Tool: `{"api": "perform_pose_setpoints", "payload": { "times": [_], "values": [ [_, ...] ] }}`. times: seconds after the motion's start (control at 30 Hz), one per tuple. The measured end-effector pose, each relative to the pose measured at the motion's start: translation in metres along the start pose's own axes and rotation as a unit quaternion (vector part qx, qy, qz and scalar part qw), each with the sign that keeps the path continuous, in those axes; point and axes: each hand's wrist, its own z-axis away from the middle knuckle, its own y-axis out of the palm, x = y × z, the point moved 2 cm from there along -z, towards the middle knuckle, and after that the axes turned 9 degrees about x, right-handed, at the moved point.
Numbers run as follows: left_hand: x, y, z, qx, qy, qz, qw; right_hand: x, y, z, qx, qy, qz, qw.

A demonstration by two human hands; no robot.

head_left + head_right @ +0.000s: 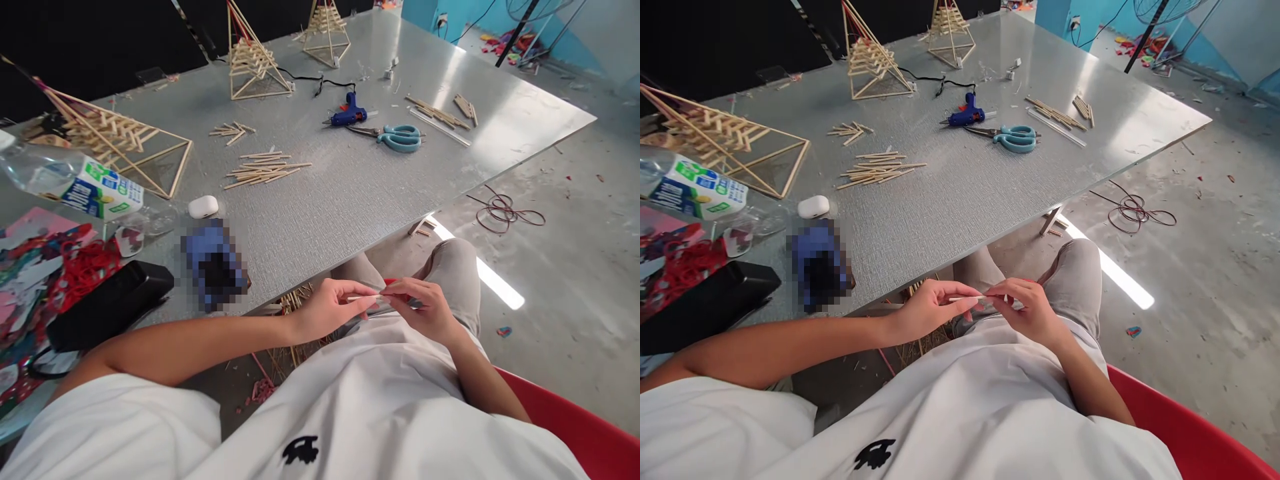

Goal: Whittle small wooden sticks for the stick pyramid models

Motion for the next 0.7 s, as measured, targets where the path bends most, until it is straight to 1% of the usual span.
{"api": "perform_pose_setpoints", "payload": {
  "times": [0.07,0.13,0.23,0.33,0.57,0.63,0.7],
  "values": [
    [-0.0001,0.0002,-0.0007,0.012,-0.006,-0.001,1.0,0.0006,-0.0008,-0.0003,-0.001,0.0,0.004,1.0],
    [-0.0002,0.0004,-0.0007,0.021,-0.009,-0.005,1.0,0.0004,-0.0017,-0.0002,0.009,0.014,-0.001,1.0],
    [-0.0006,0.0003,0.0005,0.033,0.0,0.001,0.999,-0.0006,-0.0032,0.0,0.029,0.043,-0.028,0.998],
    [-0.0014,-0.0002,0.0016,0.046,0.011,0.016,0.999,-0.0011,-0.0042,0.0002,0.032,0.062,-0.058,0.996],
    [-0.0006,0.0008,0.0027,0.049,0.021,0.002,0.999,0.0015,-0.0012,0.0008,0.02,0.058,-0.043,0.997],
    [-0.0001,0.0014,0.0036,0.048,0.034,-0.013,0.998,0.0019,0.0003,0.0012,0.023,0.073,-0.058,0.995],
    [-0.0002,0.0016,0.0046,0.046,0.051,-0.032,0.997,0.0017,0.0018,0.0019,0.026,0.104,-0.094,0.99]
  ]
}}
